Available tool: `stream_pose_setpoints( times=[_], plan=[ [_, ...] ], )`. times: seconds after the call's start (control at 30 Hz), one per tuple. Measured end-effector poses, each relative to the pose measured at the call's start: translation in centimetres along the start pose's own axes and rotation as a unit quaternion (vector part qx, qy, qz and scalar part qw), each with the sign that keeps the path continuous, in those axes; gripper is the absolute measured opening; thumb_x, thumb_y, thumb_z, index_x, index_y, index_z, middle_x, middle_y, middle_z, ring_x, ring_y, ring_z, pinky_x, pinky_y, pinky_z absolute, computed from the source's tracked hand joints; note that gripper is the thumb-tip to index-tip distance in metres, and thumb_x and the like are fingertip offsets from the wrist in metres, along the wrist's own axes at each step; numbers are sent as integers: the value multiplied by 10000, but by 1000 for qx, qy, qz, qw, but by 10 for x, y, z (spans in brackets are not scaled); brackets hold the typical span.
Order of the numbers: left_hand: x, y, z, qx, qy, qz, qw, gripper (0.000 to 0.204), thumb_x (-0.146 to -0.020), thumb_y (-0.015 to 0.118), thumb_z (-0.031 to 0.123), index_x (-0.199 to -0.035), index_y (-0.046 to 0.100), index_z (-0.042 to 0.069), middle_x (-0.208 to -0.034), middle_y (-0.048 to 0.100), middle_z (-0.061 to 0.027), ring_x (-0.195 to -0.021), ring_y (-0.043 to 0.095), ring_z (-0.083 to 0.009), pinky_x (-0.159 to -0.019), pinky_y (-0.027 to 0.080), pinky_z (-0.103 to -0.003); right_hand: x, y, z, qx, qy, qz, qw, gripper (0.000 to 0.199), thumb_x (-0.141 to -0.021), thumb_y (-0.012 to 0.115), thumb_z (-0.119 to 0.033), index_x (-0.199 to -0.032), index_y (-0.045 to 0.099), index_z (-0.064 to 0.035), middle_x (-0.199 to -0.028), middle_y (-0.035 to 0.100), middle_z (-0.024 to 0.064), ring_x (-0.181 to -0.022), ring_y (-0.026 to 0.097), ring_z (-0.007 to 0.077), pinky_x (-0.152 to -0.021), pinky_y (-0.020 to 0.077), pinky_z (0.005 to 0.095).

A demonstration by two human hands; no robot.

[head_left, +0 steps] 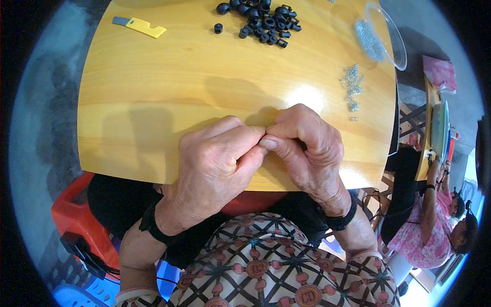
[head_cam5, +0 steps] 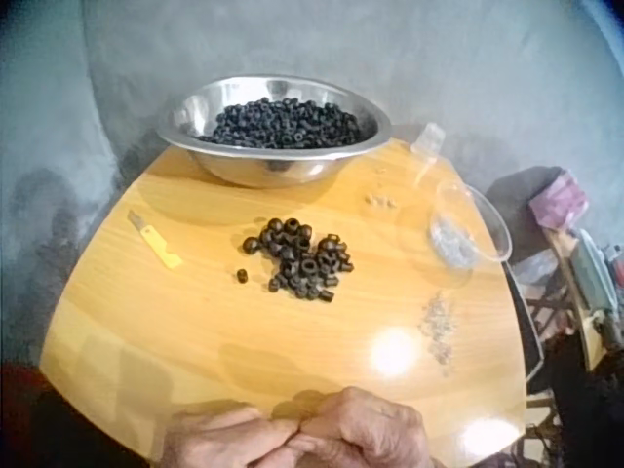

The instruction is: The person picks up a black plastic component and inserts a small silver bead into it by hand. After pressing the two pieces together, they place the assembled part on the table and repeat the process.

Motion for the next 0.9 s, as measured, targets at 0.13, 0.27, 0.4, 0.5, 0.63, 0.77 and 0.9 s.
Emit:
stream_pose_setpoints(
  times=[0.13,0.27,0.4,0.5,0.63,0.77,0.9],
  plan=[
    [1,-1,0,-9,-2,0,1000,113,-672,704,-3,-773,655,13,-604,531,-92,-512,531,-219,-470,404,-320,-2,1,0,0,3,-4,1000,148,-716,739,-45,-735,592,-50,-644,535,87,-588,548,255,-524,438,334],
    [1,0,1,-30,10,-7,999,118,-671,701,0,-778,654,16,-610,538,-92,-519,537,-221,-475,409,-319,-1,2,2,14,12,-11,1000,150,-729,725,-40,-728,575,-43,-649,536,92,-589,549,260,-534,443,338],
    [0,0,4,-10,21,18,1000,97,-682,693,10,-769,651,18,-603,534,-88,-518,539,-218,-477,414,-315,2,1,7,13,31,-6,999,141,-742,719,-46,-737,579,-36,-650,544,88,-596,561,247,-546,453,328],
    [5,1,2,-10,14,18,1000,78,-692,682,15,-766,655,20,-603,538,-90,-519,544,-218,-476,418,-318,7,1,9,3,48,-7,999,137,-746,722,-50,-742,586,-33,-663,561,88,-611,576,230,-563,466,316],
    [1,0,9,-26,45,27,998,93,-713,671,47,-689,586,17,-628,539,-130,-593,574,-307,-522,452,-399,5,-5,14,-13,102,-18,995,134,-765,718,-78,-755,595,-27,-685,581,94,-615,583,225,-573,474,309],
    [2,1,8,-14,55,38,998,120,-710,680,65,-685,578,8,-657,557,-142,-630,587,-328,-562,468,-424,-7,-12,2,53,105,-14,993,84,-823,656,-85,-843,615,-14,-755,607,115,-697,607,253,-632,485,320],
    [4,4,6,-1,60,35,998,132,-716,686,87,-701,583,6,-689,570,-148,-668,598,-344,-604,485,-439,-28,-9,-20,55,41,63,996,130,-848,596,-31,-976,608,-9,-878,611,143,-821,613,270,-710,486,326]
  ],
)
Point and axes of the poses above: each hand's wrist, its own x-axis away from the middle knuckle, its own y-axis out of the palm, z = x × y, the point moved 10 cm from there along -x, towards the middle knuckle
